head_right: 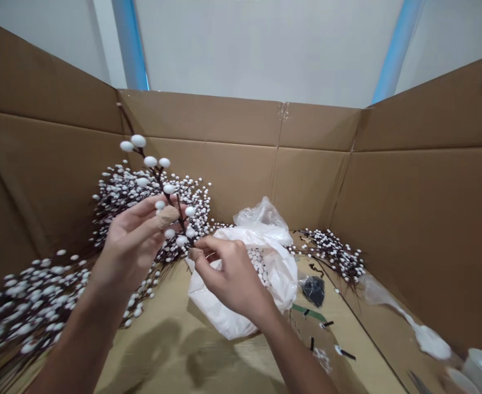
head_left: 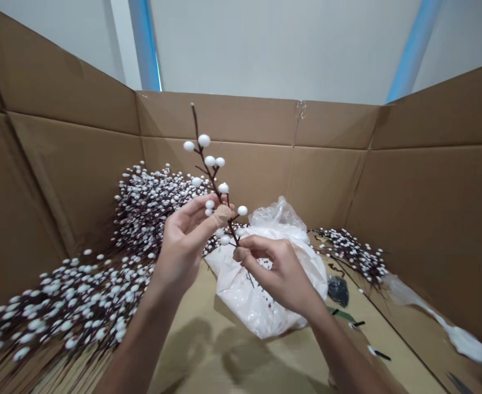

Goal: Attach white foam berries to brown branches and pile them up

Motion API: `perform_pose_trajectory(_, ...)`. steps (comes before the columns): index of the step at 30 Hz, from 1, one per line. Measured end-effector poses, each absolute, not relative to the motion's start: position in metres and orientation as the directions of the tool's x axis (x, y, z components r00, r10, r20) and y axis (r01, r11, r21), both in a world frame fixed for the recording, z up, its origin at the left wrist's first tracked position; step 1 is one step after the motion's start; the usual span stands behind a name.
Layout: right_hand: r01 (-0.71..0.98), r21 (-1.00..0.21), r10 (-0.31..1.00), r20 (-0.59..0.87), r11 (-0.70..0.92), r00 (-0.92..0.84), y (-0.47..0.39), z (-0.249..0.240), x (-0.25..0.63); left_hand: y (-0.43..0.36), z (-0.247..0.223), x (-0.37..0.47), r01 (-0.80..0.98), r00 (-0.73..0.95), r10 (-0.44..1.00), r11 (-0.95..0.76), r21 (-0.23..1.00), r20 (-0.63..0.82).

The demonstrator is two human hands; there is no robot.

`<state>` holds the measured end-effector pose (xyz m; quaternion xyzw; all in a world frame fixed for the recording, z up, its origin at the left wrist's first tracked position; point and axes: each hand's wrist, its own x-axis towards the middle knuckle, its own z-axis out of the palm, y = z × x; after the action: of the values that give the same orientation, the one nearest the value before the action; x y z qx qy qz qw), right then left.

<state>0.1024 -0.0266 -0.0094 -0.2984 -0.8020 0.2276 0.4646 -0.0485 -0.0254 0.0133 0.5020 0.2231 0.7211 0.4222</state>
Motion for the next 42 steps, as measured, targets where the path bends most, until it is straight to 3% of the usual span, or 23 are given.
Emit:
perform_pose_trajectory(4,0.265,-0.608,0.660,0.642,0.748,-0.390,-0.026,-0.016,0.095,-0.026,0.015,-0.045,-0.475,-0.201,0.862,-0.501,0.724,0.464)
perform_pose_trajectory(8,0.262,-0.590,0.645,0.680,0.764,-0.349,-0.024,-0.021,0.090,-0.026,0.016,-0.044,-0.555,-0.157,0.879,-0.455,0.696,0.450)
perform_pose_trajectory(16,0.237,-0.599,0.644,0.695,0.765,-0.319,-0.024,-0.023,0.088,-0.028,0.018,-0.046,-0.536,-0.122,0.902,-0.410,0.738,0.413)
perform_pose_trajectory(20,0.209,-0.644,0.666,0.635,0.736,-0.392,-0.024,-0.017,0.093,-0.027,0.016,-0.048,-0.520,-0.131,0.891,-0.435,0.735,0.435)
perform_pose_trajectory(23,0.178,-0.717,0.664,0.483,0.674,-0.570,-0.014,-0.010,0.110,-0.025,0.014,-0.050,-0.483,-0.139,0.872,-0.473,0.737,0.469)
perform_pose_trajectory(25,0.228,-0.752,0.659,0.337,0.618,-0.673,0.002,-0.010,0.126,-0.024,0.013,-0.052,-0.452,-0.127,0.865,-0.486,0.748,0.485)
perform_pose_trajectory(27,0.363,-0.714,0.696,0.240,0.599,-0.676,0.023,-0.019,0.139,-0.024,0.013,-0.053,-0.423,-0.104,0.862,-0.489,0.763,0.495)
perform_pose_trajectory(30,0.707,-0.561,0.882,0.098,0.431,-0.461,0.054,-0.047,0.145,-0.026,0.014,-0.054,-0.394,-0.071,0.865,-0.482,0.783,0.497)
perform_pose_trajectory(35,0.750,-0.529,0.894,0.042,0.398,-0.445,0.078,-0.091,0.126,-0.029,0.015,-0.052,-0.386,-0.059,0.868,-0.476,0.790,0.493)
perform_pose_trajectory(42,0.780,-0.491,0.905,0.041,0.387,-0.424,0.089,-0.115,0.107,-0.032,0.016,-0.052,-0.399,-0.024,0.875,-0.451,0.798,0.483)
